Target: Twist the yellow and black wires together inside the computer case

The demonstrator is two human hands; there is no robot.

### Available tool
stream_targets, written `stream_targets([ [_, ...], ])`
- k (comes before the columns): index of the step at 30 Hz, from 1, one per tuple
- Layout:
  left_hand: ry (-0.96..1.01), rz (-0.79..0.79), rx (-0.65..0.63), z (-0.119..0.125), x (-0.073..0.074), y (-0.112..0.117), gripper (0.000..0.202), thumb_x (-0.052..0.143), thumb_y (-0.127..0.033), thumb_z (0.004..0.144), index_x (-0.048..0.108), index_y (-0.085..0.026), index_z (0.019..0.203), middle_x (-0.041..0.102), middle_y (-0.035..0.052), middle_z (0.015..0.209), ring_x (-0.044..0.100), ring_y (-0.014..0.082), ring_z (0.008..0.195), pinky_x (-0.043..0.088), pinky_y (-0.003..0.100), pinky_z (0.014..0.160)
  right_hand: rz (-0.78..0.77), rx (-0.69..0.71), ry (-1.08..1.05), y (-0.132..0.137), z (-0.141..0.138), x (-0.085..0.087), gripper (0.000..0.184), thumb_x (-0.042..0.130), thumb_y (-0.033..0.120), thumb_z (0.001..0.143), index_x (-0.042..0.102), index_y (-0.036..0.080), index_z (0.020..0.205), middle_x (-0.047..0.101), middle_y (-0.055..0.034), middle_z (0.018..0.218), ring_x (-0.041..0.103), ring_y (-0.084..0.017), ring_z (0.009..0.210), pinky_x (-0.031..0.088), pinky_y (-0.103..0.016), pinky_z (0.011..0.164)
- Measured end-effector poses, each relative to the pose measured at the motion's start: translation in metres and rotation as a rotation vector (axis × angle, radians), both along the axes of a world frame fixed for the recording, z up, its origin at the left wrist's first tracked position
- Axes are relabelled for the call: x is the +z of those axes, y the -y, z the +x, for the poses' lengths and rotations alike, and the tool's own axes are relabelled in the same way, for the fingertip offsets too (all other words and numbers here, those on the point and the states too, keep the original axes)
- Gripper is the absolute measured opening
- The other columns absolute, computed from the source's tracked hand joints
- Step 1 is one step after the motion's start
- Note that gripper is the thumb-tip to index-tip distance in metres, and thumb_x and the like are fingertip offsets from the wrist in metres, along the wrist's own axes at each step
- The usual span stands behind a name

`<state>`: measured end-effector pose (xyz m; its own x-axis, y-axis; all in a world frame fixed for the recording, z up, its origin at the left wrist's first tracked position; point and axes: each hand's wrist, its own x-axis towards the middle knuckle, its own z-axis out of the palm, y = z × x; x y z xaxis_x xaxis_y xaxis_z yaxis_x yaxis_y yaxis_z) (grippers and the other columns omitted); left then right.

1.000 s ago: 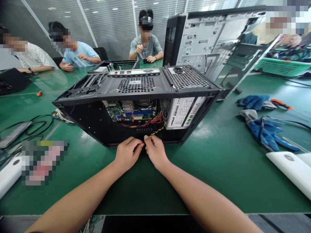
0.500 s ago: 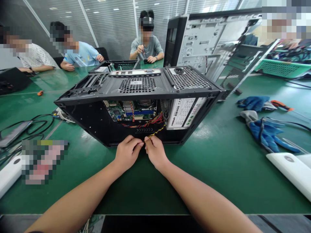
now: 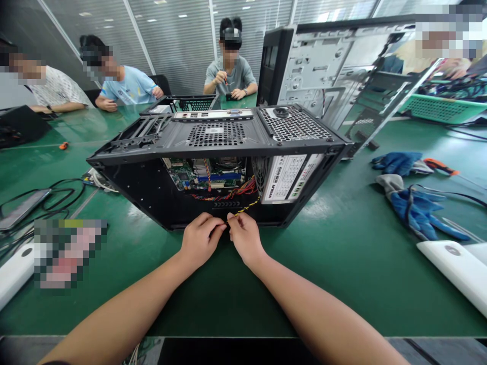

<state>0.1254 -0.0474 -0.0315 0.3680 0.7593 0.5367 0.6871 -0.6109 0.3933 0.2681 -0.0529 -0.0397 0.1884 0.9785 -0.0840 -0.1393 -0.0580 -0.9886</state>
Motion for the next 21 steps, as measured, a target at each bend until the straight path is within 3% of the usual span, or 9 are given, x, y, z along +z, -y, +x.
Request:
stream_targets([
  [9, -0.037, 0.038, 0.006, 0.0006, 0.0016, 0.0005, 0.014, 0.058, -0.027, 0.096, 0.069, -0.02, 0.093, 0.065, 0.0035, 0.084, 0.06, 0.0167, 0.076, 0.048, 0.029, 0.07, 0.011, 0.019, 0.038, 0.0018, 0.0002, 0.0038, 0.046, 0.065, 0.058, 0.081, 0.044, 0.023, 0.059, 0.043, 0.0054, 0.047, 0.039, -0.01, 0.043, 0.033, -0.025, 0.043],
  [21, -0.013, -0.14, 0.011, 0.0007, 0.0056, 0.0005, 0.017, 0.055, -0.023, 0.097, 0.066, -0.021, 0.085, 0.061, -0.0002, 0.078, 0.059, 0.013, 0.07, 0.044, 0.025, 0.064, 0.044, 0.055, 0.102, 0.0012, 0.0019, -0.0023, 0.043, 0.062, 0.054, 0.086, 0.047, 0.022, 0.061, 0.047, 0.0043, 0.049, 0.044, -0.011, 0.044, 0.036, -0.026, 0.046],
])
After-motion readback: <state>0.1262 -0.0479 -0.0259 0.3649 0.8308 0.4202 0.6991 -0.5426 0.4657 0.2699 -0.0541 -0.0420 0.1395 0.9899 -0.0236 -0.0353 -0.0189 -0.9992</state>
